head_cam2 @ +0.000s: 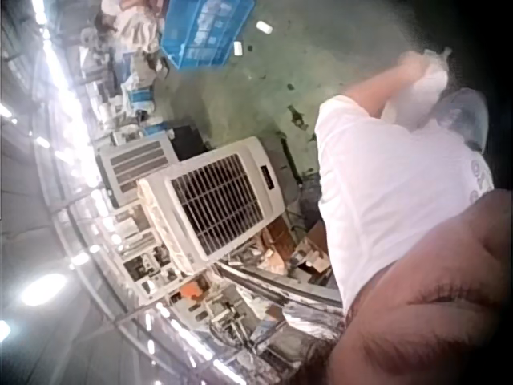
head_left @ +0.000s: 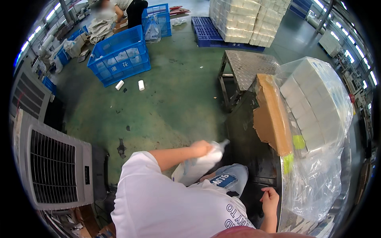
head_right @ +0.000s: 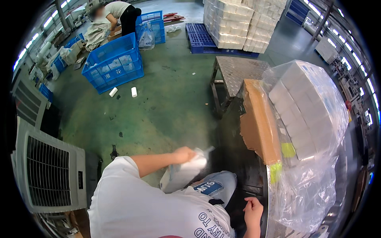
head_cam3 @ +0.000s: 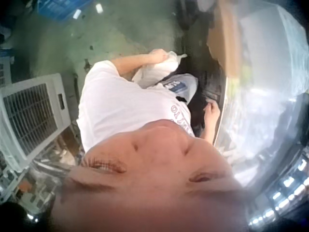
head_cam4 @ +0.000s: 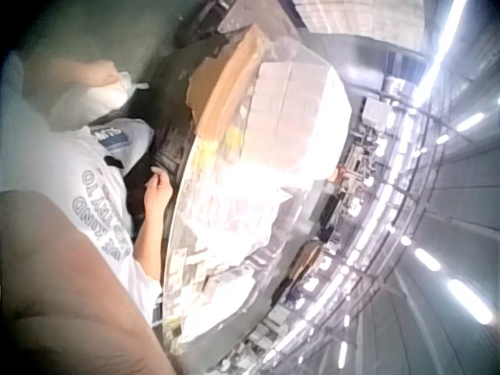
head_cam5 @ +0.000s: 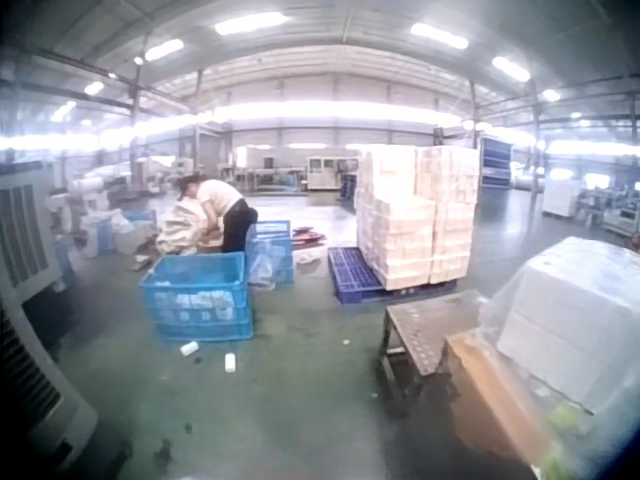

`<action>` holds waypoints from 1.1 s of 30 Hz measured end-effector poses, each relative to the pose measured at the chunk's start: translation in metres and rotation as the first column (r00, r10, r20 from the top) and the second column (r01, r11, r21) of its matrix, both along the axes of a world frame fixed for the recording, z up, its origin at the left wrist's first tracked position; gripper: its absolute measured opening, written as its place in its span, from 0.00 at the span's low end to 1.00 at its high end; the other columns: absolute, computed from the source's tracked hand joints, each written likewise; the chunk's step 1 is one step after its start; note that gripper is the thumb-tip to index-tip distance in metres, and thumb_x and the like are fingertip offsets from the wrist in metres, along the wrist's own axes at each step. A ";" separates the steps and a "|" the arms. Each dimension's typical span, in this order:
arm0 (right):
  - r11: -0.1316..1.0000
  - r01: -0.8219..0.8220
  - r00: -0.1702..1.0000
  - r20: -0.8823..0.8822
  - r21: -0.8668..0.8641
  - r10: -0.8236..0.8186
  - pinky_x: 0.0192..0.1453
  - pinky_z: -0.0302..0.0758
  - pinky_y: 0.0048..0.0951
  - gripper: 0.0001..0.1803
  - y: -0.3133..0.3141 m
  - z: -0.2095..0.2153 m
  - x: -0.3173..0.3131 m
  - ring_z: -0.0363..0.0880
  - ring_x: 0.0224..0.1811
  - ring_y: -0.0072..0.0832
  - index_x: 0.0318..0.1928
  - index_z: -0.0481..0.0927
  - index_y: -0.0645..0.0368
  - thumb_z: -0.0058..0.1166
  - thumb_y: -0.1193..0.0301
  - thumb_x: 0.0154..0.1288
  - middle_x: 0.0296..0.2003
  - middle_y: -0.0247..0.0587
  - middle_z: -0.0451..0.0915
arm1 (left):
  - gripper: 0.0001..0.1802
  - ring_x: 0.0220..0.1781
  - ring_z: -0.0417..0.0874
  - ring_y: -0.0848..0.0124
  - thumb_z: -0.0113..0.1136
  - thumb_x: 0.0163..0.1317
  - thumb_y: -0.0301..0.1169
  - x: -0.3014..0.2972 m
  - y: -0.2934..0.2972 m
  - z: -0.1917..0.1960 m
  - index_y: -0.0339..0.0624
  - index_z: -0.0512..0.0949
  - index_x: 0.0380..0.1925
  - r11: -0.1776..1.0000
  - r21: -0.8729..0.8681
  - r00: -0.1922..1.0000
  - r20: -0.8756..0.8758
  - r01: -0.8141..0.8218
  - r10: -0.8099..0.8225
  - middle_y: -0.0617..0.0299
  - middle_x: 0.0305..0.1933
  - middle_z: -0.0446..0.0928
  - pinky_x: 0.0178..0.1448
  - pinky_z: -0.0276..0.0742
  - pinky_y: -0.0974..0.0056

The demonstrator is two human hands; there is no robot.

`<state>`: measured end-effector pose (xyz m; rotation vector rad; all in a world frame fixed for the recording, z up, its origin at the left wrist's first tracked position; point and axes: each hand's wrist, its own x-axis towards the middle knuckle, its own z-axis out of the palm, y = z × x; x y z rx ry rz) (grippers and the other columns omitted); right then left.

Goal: The person places individual tissue packs into a large plastic bag on a metal workbench. They continue adding packs to the bag until it is full, then seal the opening and move the packaged bundle to the side of the table.

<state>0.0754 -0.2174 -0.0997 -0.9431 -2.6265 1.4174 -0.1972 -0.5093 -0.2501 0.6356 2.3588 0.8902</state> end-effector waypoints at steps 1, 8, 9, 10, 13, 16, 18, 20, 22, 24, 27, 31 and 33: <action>1.000 0.000 1.000 0.026 0.003 0.000 0.22 0.66 0.21 0.11 0.001 -0.008 0.003 0.71 0.16 0.16 0.37 0.80 0.63 0.42 0.81 0.67 0.17 0.31 0.73 | 0.20 0.37 0.85 0.51 0.47 0.69 0.43 -0.028 -0.023 -0.048 0.41 0.83 0.32 0.987 -0.105 0.976 -0.170 0.123 -0.139 0.48 0.34 0.83 0.44 0.79 0.50; 0.997 -0.058 0.987 0.154 0.054 0.049 0.22 0.70 0.23 0.11 0.002 -0.019 -0.003 0.73 0.16 0.19 0.37 0.81 0.65 0.43 0.82 0.66 0.16 0.34 0.74 | 0.21 0.38 0.79 0.63 0.47 0.72 0.47 -0.245 -0.209 0.086 0.39 0.78 0.41 0.064 0.393 0.245 0.432 -0.918 0.868 0.56 0.39 0.79 0.41 0.77 0.53; 0.996 -0.066 0.986 0.160 0.066 0.054 0.22 0.71 0.23 0.11 0.003 -0.020 -0.004 0.73 0.16 0.20 0.37 0.81 0.65 0.43 0.82 0.65 0.16 0.34 0.74 | 0.22 0.39 0.78 0.64 0.46 0.73 0.47 -0.266 -0.234 0.149 0.39 0.76 0.45 -0.168 0.497 0.160 0.552 -0.851 0.818 0.59 0.42 0.78 0.41 0.77 0.53; 0.987 -0.144 0.979 0.157 0.066 0.132 0.22 0.71 0.24 0.11 0.021 -0.022 -0.014 0.73 0.16 0.20 0.37 0.81 0.65 0.43 0.82 0.65 0.16 0.34 0.74 | 0.19 0.38 0.78 0.68 0.46 0.74 0.44 -0.323 -0.342 0.138 0.39 0.75 0.40 -0.443 0.690 0.214 0.648 -0.573 0.731 0.60 0.37 0.77 0.40 0.79 0.58; 0.990 -0.132 0.972 0.201 0.055 0.119 0.22 0.72 0.24 0.11 0.014 -0.030 -0.015 0.75 0.16 0.20 0.37 0.81 0.66 0.43 0.81 0.65 0.17 0.36 0.75 | 0.12 0.33 0.80 0.65 0.48 0.69 0.33 -0.376 -0.398 0.284 0.35 0.74 0.41 -0.411 0.894 0.250 0.446 -0.178 0.860 0.57 0.39 0.77 0.36 0.80 0.61; 0.999 -0.043 0.981 0.189 -0.009 0.044 0.25 0.73 0.26 0.10 0.002 -0.052 -0.005 0.78 0.18 0.22 0.37 0.82 0.65 0.46 0.81 0.64 0.17 0.39 0.77 | 0.35 0.60 0.74 0.56 0.58 0.64 0.32 -0.358 -0.347 0.343 0.31 0.55 0.66 -0.347 0.917 0.090 0.369 -0.196 0.925 0.45 0.64 0.67 0.58 0.74 0.54; 0.998 -0.065 0.983 0.174 0.008 0.062 0.23 0.73 0.24 0.10 -0.004 -0.059 -0.004 0.76 0.18 0.21 0.37 0.81 0.67 0.44 0.82 0.65 0.18 0.38 0.77 | 0.42 0.64 0.71 0.55 0.60 0.64 0.33 -0.348 -0.338 0.316 0.33 0.48 0.70 -0.225 0.943 0.046 0.243 -0.244 0.969 0.45 0.67 0.64 0.63 0.69 0.55; 0.998 -0.064 0.981 0.184 0.025 0.058 0.23 0.73 0.24 0.10 -0.005 -0.078 0.011 0.76 0.18 0.21 0.38 0.81 0.67 0.44 0.82 0.65 0.18 0.38 0.77 | 0.43 0.64 0.70 0.56 0.60 0.64 0.35 -0.352 -0.328 0.270 0.33 0.48 0.72 -0.171 0.892 -0.030 0.175 -0.419 0.984 0.46 0.67 0.66 0.66 0.66 0.56; 0.987 -0.142 0.969 0.212 0.077 0.123 0.25 0.74 0.27 0.10 -0.010 -0.076 0.025 0.78 0.19 0.23 0.38 0.82 0.67 0.46 0.81 0.63 0.18 0.41 0.78 | 0.40 0.63 0.71 0.58 0.61 0.63 0.37 -0.337 -0.303 0.189 0.31 0.54 0.69 -0.148 0.863 0.148 0.247 -0.482 0.958 0.45 0.64 0.68 0.64 0.67 0.55; 0.980 -0.164 0.952 0.278 0.116 0.127 0.26 0.74 0.29 0.10 -0.008 -0.073 0.037 0.80 0.19 0.26 0.39 0.82 0.67 0.46 0.80 0.62 0.19 0.44 0.80 | 0.22 0.52 0.75 0.58 0.59 0.62 0.34 -0.311 -0.279 0.097 0.33 0.66 0.50 0.070 0.663 0.182 0.101 -0.745 0.978 0.46 0.49 0.73 0.54 0.71 0.56; 0.971 -0.176 0.935 0.335 0.163 0.114 0.27 0.75 0.30 0.11 -0.005 -0.065 0.051 0.81 0.21 0.29 0.39 0.82 0.66 0.47 0.79 0.62 0.20 0.46 0.80 | 0.09 0.41 0.79 0.59 0.57 0.60 0.31 -0.230 -0.212 -0.041 0.37 0.77 0.36 0.415 0.173 0.420 -0.012 -0.893 0.908 0.48 0.36 0.79 0.45 0.76 0.57; 0.978 -0.096 0.961 0.274 0.184 0.043 0.28 0.76 0.31 0.10 -0.001 -0.058 0.061 0.81 0.21 0.29 0.39 0.83 0.65 0.47 0.80 0.62 0.19 0.45 0.80 | 0.22 0.45 0.81 0.62 0.61 0.59 0.35 -0.076 -0.089 -0.151 0.41 0.73 0.53 0.745 -0.101 0.634 0.458 -0.660 0.623 0.51 0.43 0.81 0.50 0.76 0.57; 0.970 -0.076 0.969 0.248 0.231 0.017 0.32 0.77 0.33 0.10 -0.001 -0.060 0.068 0.82 0.24 0.36 0.38 0.83 0.64 0.49 0.80 0.60 0.22 0.48 0.81 | 0.29 0.46 0.81 0.63 0.62 0.59 0.37 -0.024 -0.028 -0.166 0.42 0.71 0.61 0.863 -0.046 0.689 0.582 -0.503 0.432 0.53 0.46 0.81 0.53 0.76 0.57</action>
